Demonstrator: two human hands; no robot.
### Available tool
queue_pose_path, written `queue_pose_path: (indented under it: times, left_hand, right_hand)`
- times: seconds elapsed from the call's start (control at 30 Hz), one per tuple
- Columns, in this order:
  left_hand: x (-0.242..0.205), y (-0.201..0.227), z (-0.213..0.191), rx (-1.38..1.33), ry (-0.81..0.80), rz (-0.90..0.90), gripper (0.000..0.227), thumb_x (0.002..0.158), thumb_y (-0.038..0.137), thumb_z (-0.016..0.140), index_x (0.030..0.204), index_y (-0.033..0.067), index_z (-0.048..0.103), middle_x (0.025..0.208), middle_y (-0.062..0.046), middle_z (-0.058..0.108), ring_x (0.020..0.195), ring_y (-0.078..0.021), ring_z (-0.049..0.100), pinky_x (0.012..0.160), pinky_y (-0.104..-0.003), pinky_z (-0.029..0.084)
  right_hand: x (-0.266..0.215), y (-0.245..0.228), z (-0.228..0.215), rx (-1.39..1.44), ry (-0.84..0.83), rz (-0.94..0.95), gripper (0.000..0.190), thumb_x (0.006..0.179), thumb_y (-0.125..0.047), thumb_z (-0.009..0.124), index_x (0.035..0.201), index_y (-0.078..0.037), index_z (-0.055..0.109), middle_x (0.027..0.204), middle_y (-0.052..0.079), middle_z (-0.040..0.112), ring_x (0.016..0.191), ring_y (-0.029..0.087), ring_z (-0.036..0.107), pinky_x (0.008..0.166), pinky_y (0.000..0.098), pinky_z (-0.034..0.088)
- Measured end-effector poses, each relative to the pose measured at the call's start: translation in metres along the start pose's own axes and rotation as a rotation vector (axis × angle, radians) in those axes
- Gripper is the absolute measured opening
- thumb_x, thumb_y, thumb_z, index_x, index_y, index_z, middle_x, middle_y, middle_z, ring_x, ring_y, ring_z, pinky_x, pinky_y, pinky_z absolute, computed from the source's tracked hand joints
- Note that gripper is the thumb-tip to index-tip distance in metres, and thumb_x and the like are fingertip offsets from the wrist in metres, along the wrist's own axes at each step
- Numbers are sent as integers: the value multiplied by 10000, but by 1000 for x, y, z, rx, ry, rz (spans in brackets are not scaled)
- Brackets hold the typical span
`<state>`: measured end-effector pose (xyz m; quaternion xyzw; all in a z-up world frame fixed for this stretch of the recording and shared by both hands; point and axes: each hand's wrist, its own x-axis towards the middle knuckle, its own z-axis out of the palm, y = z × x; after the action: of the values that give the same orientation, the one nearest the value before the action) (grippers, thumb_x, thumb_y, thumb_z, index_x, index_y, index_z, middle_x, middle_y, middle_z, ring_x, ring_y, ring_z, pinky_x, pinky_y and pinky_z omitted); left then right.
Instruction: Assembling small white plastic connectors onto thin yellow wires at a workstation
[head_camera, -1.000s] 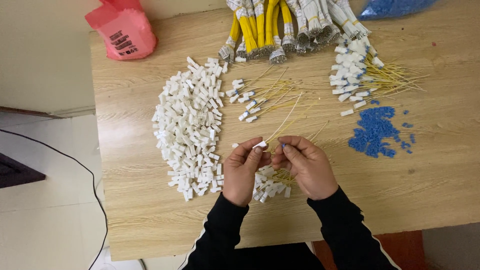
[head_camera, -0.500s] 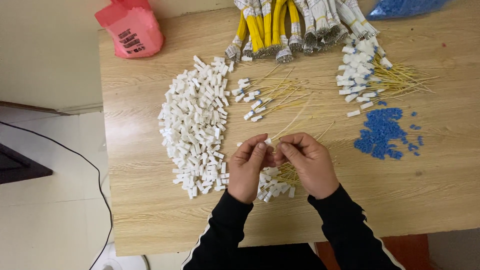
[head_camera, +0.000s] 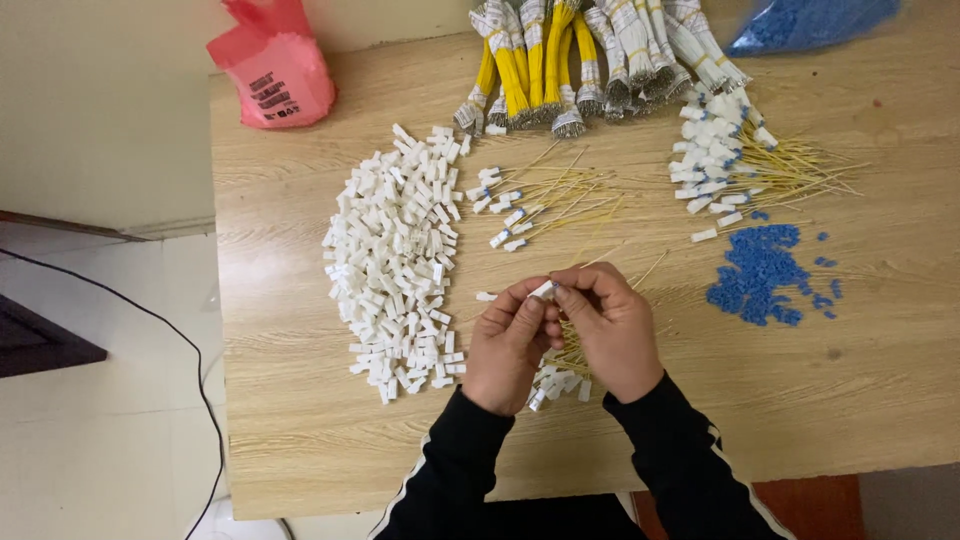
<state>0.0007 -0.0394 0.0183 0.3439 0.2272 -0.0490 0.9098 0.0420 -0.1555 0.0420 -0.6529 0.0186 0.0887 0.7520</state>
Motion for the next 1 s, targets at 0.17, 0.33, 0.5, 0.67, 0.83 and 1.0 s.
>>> queue_pose_path:
  times: [0.17,0.33,0.5,0.67,0.83,1.0]
  left_hand:
    - [0,-3,4,-15,11,50,264,975,122,539,1189,-27,579,790,-118,613,666,-167,653,567,-260,593]
    - [3,-7,7,34,29,114,264,987,125,522,1187,-35,587,783,-125,620,659,-170,651,556,-263,587]
    - [6,-18,9,112,127,224,256,983,150,534,1154,-15,630,727,-105,614,611,-151,635,536,-240,566]
    - [14,-28,1,170,150,279,239,989,167,524,1128,5,633,717,-77,602,601,-114,627,544,-220,558]
    - [12,-20,5,258,141,318,220,991,155,520,1109,13,640,728,-66,612,601,-95,601,545,-216,540]
    - [11,-11,12,382,131,398,196,995,137,513,1080,26,650,745,-50,627,600,-68,561,546,-210,512]
  right_hand:
    - [-2,-11,10,-3,22,10,93,913,2,606,987,38,649,677,127,579,528,151,584,388,251,531]
    - [-5,-9,10,43,57,29,66,909,2,617,968,28,630,642,141,586,501,164,573,371,264,520]
    - [-11,-21,20,-159,130,-102,109,922,-22,605,992,38,663,678,128,641,540,125,622,428,232,543]
    - [-18,-4,24,-78,157,-74,149,945,-51,585,1046,23,666,726,105,648,610,88,585,499,213,534]
    - [-20,24,20,27,210,-69,181,929,-41,614,1081,42,666,789,137,683,669,117,606,573,279,574]
    - [-21,25,20,58,209,-73,165,945,-38,590,1071,47,653,883,154,673,800,164,597,685,364,580]
